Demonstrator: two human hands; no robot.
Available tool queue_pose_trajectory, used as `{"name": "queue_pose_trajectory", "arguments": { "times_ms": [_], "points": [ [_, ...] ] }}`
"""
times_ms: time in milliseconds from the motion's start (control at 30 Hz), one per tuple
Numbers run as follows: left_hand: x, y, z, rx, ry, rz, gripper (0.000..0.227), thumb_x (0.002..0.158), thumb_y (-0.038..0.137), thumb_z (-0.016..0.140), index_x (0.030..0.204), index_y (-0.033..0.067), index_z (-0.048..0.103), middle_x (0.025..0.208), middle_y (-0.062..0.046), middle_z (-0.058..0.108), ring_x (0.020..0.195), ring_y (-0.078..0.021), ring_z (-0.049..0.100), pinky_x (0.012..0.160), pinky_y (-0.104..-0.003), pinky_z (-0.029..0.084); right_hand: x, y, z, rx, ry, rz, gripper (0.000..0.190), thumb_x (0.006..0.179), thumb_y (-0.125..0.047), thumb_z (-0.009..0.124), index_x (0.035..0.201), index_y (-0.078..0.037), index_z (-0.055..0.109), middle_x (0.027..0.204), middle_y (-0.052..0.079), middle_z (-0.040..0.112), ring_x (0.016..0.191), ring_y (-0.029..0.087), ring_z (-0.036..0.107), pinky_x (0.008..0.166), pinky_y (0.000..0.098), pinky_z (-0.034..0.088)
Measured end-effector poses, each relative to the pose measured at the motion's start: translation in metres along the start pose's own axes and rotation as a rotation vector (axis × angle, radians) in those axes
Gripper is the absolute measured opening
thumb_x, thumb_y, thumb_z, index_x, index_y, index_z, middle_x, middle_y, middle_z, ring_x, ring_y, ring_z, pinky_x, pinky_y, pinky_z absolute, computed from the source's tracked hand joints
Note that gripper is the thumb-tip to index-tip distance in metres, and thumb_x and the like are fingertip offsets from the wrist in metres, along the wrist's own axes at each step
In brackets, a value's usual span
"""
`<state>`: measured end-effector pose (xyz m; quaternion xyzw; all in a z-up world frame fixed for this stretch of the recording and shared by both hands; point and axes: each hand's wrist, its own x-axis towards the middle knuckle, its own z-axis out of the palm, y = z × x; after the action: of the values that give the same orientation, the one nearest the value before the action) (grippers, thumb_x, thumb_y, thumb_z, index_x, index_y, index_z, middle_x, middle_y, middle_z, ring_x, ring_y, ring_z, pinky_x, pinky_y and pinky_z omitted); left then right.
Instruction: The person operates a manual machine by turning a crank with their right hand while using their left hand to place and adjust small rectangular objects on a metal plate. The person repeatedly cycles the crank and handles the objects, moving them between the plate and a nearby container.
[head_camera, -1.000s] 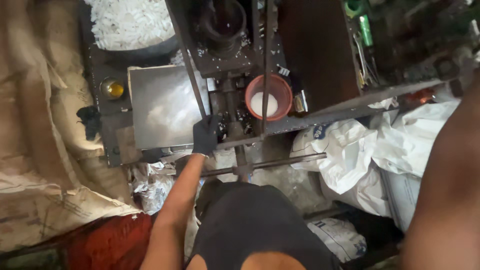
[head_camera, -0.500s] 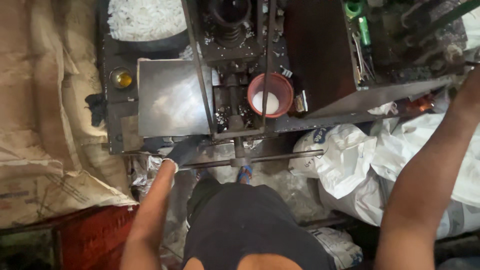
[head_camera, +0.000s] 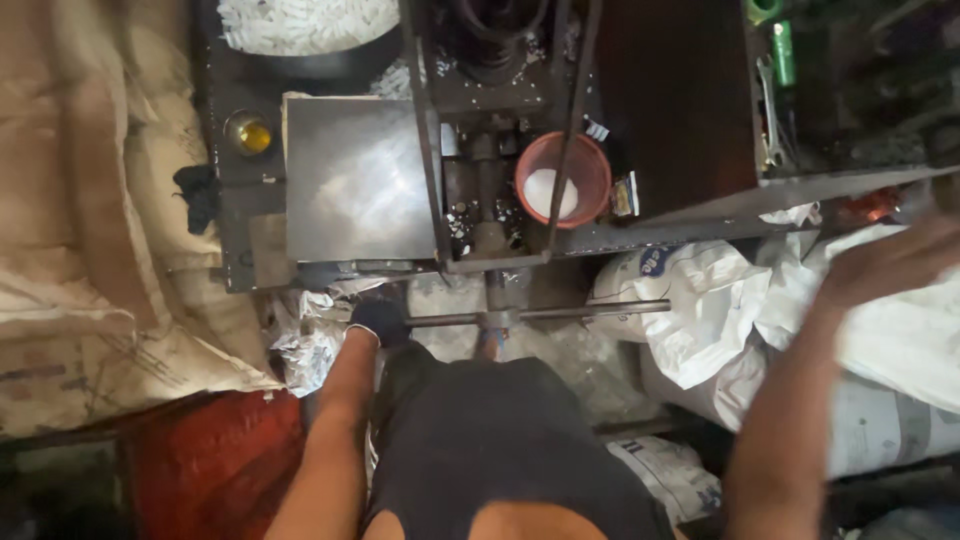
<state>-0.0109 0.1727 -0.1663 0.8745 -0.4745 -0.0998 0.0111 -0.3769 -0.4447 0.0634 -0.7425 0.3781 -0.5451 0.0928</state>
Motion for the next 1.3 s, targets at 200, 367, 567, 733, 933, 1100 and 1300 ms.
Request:
{"name": "queue_pose_trajectory", "arguments": {
  "times_ms": [200,367,567,733,933,1100,1300],
  "points": [
    [0.007,-0.004,-0.03,-0.104,-0.372,0.031,0.052,0.075,0.048,0.064,0.103,0.0055,0.075,0.1,-0.021,0.074,0.09,-0.0387,0.072,0.081,-0.052,0.055,-0.235,-0.056,0.038,0.685,-0.179,1.256,0.041,0.109,-0.042,0.045,0.097,-0.006,0.062,0.087,0.008,0.065,0.075,0.021,0.063,0.071,0.036,0.053],
    [0.009,-0.012,-0.046,-0.26,-0.62,0.197,0.042,0.085,0.048,0.06,0.092,0.012,0.078,0.094,-0.017,0.075,0.09,-0.0369,0.072,0.086,-0.052,0.055,-0.243,-0.073,0.043,1.04,0.126,1.664,0.05,0.102,-0.053,0.037,0.066,-0.019,0.04,0.054,-0.003,0.036,0.047,0.015,0.035,0.049,0.0321,0.035],
    [0.021,-0.01,-0.011,-0.326,-0.613,0.302,0.039,0.088,0.047,0.058,0.088,0.015,0.079,0.092,-0.014,0.076,0.089,-0.0362,0.074,0.083,-0.052,0.057,-0.226,-0.102,0.028,1.015,0.135,1.524,0.046,0.109,-0.048,0.041,0.073,-0.02,0.041,0.059,-0.003,0.035,0.05,0.014,0.03,0.052,0.0319,0.031],
    [0.04,0.006,0.041,-0.221,-0.683,0.124,0.041,0.088,0.05,0.059,0.094,0.0155,0.08,0.1,-0.015,0.076,0.097,-0.0337,0.074,0.085,-0.05,0.056,-0.204,-0.182,0.0,1.063,0.015,1.347,0.05,0.115,-0.048,0.047,0.075,-0.018,0.044,0.067,-0.001,0.041,0.062,0.016,0.039,0.065,0.0343,0.037],
    [0.065,-0.005,0.05,-0.494,-0.922,0.387,0.035,0.087,0.042,0.063,0.1,0.0117,0.076,0.096,-0.01,0.071,0.088,-0.0264,0.067,0.076,-0.047,0.053,-0.241,-0.374,-0.016,0.957,-0.807,0.657,0.037,0.096,-0.038,0.07,0.069,-0.014,0.061,0.072,0.007,0.058,0.07,0.027,0.056,0.082,0.0518,0.052],
    [0.081,-0.017,-0.005,-1.136,-1.057,0.12,0.043,0.097,0.044,0.059,0.088,0.0031,0.068,0.072,-0.007,0.064,0.06,-0.0162,0.058,0.058,-0.035,0.048,-0.358,-0.44,0.084,0.777,-1.653,0.386,0.026,0.104,-0.023,0.06,0.111,-0.001,0.073,0.104,0.013,0.073,0.102,0.025,0.067,0.091,0.0379,0.051],
    [0.095,-0.063,-0.077,-1.714,-0.414,-0.315,0.022,0.099,0.021,0.063,0.098,0.0022,0.074,0.077,-0.007,0.068,0.064,-0.0131,0.06,0.06,-0.031,0.05,-0.53,-0.41,0.212,-0.15,-1.684,0.117,0.032,0.09,-0.039,0.062,0.1,-0.014,0.079,0.101,0.017,0.073,0.097,0.039,0.068,0.086,0.0546,0.05]
  ]
}}
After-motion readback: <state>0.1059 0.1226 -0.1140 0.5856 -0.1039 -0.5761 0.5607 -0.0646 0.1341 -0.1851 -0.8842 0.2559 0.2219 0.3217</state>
